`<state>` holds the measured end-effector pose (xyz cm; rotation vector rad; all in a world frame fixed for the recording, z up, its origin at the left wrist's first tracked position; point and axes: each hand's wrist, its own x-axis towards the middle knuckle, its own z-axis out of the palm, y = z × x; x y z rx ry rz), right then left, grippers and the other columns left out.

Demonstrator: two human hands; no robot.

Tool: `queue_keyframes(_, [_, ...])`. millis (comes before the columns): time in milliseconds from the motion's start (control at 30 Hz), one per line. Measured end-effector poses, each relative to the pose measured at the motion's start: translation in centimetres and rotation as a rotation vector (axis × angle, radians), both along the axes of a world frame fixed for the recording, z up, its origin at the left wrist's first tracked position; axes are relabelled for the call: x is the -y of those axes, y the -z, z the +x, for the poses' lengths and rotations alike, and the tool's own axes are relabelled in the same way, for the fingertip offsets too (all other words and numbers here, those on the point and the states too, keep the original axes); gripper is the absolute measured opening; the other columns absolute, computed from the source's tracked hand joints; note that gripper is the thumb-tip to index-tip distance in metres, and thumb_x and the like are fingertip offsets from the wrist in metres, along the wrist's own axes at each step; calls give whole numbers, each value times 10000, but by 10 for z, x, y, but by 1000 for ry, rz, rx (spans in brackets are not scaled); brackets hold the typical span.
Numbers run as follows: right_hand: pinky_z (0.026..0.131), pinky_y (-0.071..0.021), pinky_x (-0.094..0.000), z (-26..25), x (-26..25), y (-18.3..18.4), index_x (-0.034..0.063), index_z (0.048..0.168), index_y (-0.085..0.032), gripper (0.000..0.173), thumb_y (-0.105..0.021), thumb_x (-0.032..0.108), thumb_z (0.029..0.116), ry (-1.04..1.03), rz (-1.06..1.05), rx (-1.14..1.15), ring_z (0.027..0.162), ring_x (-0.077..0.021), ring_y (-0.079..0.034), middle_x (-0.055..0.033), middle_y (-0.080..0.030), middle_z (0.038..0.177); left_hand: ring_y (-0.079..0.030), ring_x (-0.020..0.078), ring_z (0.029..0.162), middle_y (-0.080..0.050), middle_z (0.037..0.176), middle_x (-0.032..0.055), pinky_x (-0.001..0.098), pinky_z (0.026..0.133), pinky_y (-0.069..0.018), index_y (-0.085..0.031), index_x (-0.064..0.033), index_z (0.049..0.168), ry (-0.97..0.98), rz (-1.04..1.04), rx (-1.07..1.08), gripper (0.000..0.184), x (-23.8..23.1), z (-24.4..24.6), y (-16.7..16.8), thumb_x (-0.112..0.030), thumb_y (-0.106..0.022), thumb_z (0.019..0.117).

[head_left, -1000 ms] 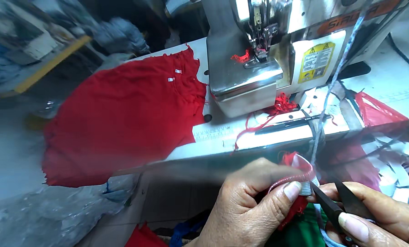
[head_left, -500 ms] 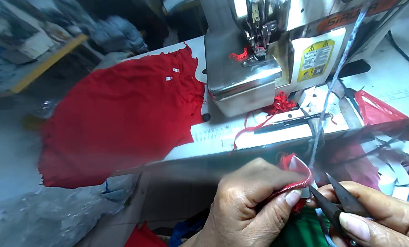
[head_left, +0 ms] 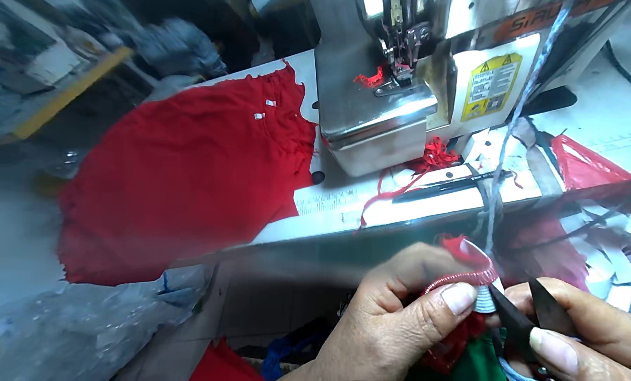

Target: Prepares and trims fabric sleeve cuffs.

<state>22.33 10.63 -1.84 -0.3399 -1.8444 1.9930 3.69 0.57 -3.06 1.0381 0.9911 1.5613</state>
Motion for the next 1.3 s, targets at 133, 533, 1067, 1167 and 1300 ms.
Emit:
queue_keyframes(133, [570, -543, -138, 0, -2, 0, 118, 1209, -552, 214, -410, 60, 1059, -73, -245, -34, 718, 46, -642, 134, -673, 953, -570, 25, 1229, -584, 1405, -24, 224, 1031, -486, -721, -114, 1083, 50, 101, -43, 221, -7, -2, 6, -242, -543, 1053])
queue_keyframes(533, [666, -548, -155, 0, 10, 6, -74, 1166, -579, 222, -443, 79, 1081, 108, 126, -10, 771, 31, -647, -16, -689, 913, -619, -57, 919, -666, 956, -69, 133, 820, -526, -693, -82, 1027, -139, 73, -250, 186, 0, 4, 3, -202, -553, 1047])
queue_keyframes(1067, [668, -542, -171, 1, 9, 6, -90, 1157, -583, 249, -439, 101, 1089, 115, 279, 44, 746, 3, -650, -80, -689, 864, -634, -26, 966, -689, 1010, -8, 152, 858, -538, -698, -6, 1039, -126, 59, -361, 147, -1, 5, -2, -131, -635, 994])
queue_keyframes(1167, [658, -543, -171, 2, 8, 3, -97, 1138, -595, 245, -447, 90, 1081, 86, 250, 73, 734, 0, -647, -75, -681, 856, -636, -34, 939, -687, 961, -19, 140, 843, -534, -697, -22, 1007, -131, 83, -415, 151, -1, 1, 0, -149, -616, 1008])
queue_keyframes(1300, [655, -548, -165, 4, 7, 1, -78, 1119, -607, 236, -447, 92, 1079, 114, 244, 98, 736, 15, -649, -52, -685, 865, -627, -44, 913, -681, 915, -19, 126, 823, -521, -695, -18, 989, -120, 105, -454, 177, 0, -3, -1, -171, -611, 1012])
